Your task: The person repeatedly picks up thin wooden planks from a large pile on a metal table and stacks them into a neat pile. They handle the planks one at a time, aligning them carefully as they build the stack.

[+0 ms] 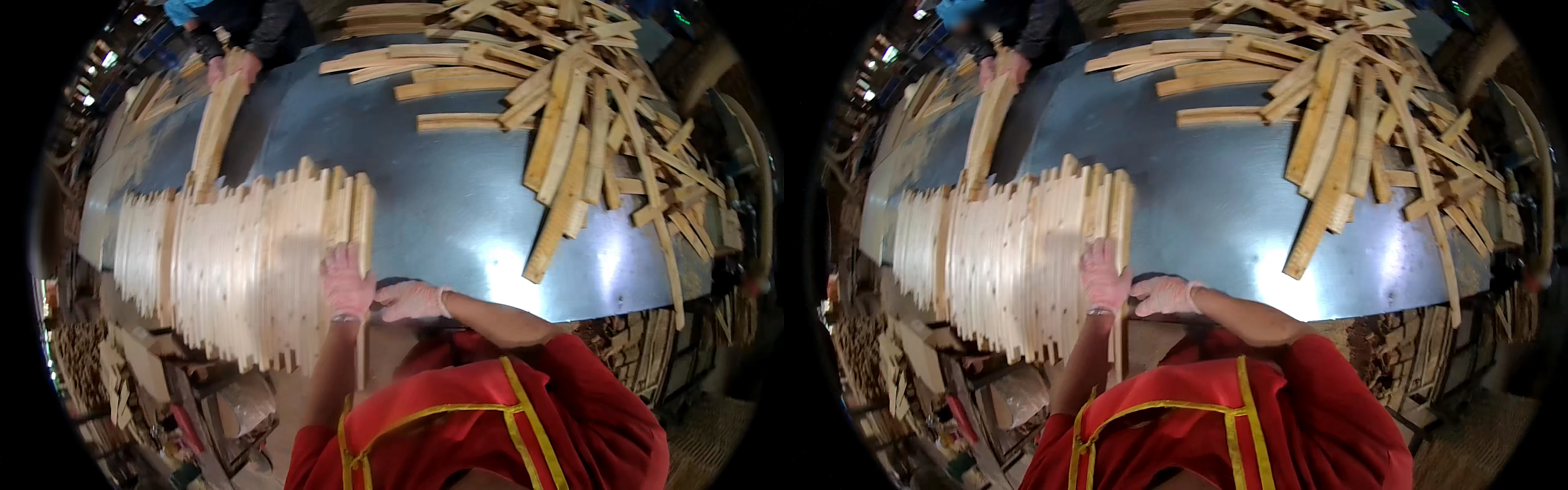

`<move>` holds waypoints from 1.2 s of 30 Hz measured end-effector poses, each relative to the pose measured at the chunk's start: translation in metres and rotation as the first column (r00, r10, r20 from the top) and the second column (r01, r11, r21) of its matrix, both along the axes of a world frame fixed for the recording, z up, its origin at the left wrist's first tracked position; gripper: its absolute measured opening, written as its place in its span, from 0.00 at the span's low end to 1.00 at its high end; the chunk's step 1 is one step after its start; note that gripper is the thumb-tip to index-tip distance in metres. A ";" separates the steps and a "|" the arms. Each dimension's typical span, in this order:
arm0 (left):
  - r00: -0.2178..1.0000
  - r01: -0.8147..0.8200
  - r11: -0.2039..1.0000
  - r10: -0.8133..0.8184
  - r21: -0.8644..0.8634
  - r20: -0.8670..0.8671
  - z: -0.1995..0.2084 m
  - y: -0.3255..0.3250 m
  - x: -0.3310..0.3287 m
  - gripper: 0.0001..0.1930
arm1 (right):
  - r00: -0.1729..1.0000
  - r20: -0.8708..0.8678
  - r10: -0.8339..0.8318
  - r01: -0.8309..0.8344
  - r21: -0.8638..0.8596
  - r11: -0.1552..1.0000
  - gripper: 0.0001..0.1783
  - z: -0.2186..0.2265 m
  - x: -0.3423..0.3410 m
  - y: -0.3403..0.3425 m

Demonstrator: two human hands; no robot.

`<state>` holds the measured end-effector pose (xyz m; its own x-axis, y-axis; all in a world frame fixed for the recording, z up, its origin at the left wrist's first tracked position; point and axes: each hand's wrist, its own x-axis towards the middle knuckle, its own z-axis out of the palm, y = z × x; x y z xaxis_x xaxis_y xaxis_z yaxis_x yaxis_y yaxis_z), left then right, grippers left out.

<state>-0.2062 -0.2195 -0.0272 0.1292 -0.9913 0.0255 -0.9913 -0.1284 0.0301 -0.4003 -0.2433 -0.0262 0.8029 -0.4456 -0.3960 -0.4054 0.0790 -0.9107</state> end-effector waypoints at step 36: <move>0.954 0.005 0.993 -0.041 -0.119 -0.298 0.013 0.003 0.001 0.34 | 0.662 0.072 -0.746 0.739 0.107 0.666 0.32 -0.003 -0.025 0.010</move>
<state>-0.2055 -0.2169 -0.0139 0.1260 -0.9866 0.1040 -0.9368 -0.0838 0.3396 -0.4254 -0.2331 -0.0290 0.2530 -0.8884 -0.3830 -0.0941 0.3714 -0.9237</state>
